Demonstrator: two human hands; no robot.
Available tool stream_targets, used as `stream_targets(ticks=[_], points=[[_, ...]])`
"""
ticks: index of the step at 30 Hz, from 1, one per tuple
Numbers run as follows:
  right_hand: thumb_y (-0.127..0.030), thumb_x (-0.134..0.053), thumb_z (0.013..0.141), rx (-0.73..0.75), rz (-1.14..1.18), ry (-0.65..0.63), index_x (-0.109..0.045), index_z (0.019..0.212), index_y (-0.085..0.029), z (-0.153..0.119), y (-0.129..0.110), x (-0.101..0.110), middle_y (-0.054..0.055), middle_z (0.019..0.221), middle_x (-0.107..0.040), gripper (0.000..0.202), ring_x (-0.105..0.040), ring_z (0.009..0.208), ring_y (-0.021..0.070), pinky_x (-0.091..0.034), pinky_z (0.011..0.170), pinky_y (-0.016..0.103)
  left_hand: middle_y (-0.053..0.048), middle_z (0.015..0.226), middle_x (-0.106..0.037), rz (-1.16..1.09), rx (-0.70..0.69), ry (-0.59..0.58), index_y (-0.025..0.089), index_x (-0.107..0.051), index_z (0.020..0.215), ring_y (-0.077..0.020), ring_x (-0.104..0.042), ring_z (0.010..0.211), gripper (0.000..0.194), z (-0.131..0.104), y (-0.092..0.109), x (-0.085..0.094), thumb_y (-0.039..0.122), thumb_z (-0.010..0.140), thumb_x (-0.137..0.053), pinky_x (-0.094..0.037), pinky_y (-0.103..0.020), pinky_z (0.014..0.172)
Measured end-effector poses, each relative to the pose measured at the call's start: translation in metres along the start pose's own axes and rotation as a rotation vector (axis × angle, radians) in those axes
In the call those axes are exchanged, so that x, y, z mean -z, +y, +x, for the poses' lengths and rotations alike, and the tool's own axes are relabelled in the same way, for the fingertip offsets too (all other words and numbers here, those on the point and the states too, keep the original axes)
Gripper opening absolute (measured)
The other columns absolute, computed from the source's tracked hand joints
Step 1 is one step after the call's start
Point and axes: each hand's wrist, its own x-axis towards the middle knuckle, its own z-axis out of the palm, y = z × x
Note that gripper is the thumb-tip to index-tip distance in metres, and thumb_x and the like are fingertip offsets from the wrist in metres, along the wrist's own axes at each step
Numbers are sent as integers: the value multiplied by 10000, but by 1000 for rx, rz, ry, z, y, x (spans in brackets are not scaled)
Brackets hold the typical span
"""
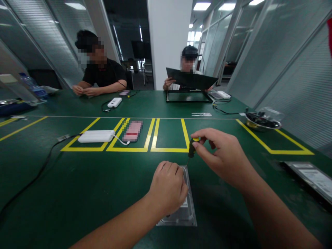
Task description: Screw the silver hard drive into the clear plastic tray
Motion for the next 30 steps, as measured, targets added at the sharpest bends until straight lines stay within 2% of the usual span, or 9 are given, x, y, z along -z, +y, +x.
stream_targets(ticks=[3, 6, 11, 17, 19, 24, 30], points=[[-219, -641, 860, -8, -11, -4, -686, 926, -185, 2, -1, -1, 48, 895, -636, 88, -577, 795, 166, -432, 660, 276, -91, 906, -625, 1, 3, -8, 152, -667, 946, -269, -551, 906, 184, 0, 0, 1, 216, 854, -520, -431, -465, 914], [-205, -620, 862, -4, -32, 2, -683, 880, -191, 3, -2, -1, 51, 866, -629, 67, -574, 795, 175, -430, 662, 283, -88, 898, -624, 1, 2, -1, 152, -668, 948, -268, -550, 902, 189, 0, 0, 1, 215, 853, -518, -431, -464, 914], [-157, -586, 845, -2, -31, 35, -653, 985, -178, 1, -1, -1, 41, 890, -646, 157, -587, 787, 169, -432, 653, 276, -86, 906, -627, -6, 2, -8, 150, -666, 946, -267, -550, 906, 184, 0, -1, 0, 215, 852, -521, -430, -467, 919], [-238, -652, 856, -16, -43, 38, -672, 897, -180, 2, 1, -4, 41, 861, -615, 74, -561, 786, 170, -430, 677, 283, -87, 908, -623, -14, 5, -2, 149, -662, 956, -266, -551, 906, 184, -1, -1, 0, 213, 858, -519, -428, -473, 926], [-208, -636, 857, -22, -48, 38, -673, 887, -183, 2, 1, -4, 40, 851, -611, 54, -556, 782, 169, -427, 676, 283, -86, 904, -622, -15, 5, -1, 149, -660, 947, -265, -551, 904, 179, 0, -2, 0, 214, 857, -520, -430, -472, 926], [-145, -575, 851, 2, -44, 58, -653, 980, -173, 1, 1, -3, 45, 891, -633, 153, -571, 788, 171, -428, 659, 282, -87, 900, -622, -17, 1, 2, 147, -656, 923, -262, -552, 899, 168, 0, -2, 0, 215, 850, -521, -433, -469, 925], [-236, -636, 863, -24, -66, 54, -669, 870, -188, 2, 0, -3, 48, 861, -624, 59, -569, 789, 181, -434, 669, 293, -91, 910, -626, -24, 3, 14, 147, -660, 942, -264, -553, 906, 178, -1, -2, -1, 208, 846, -524, -429, -472, 933]])
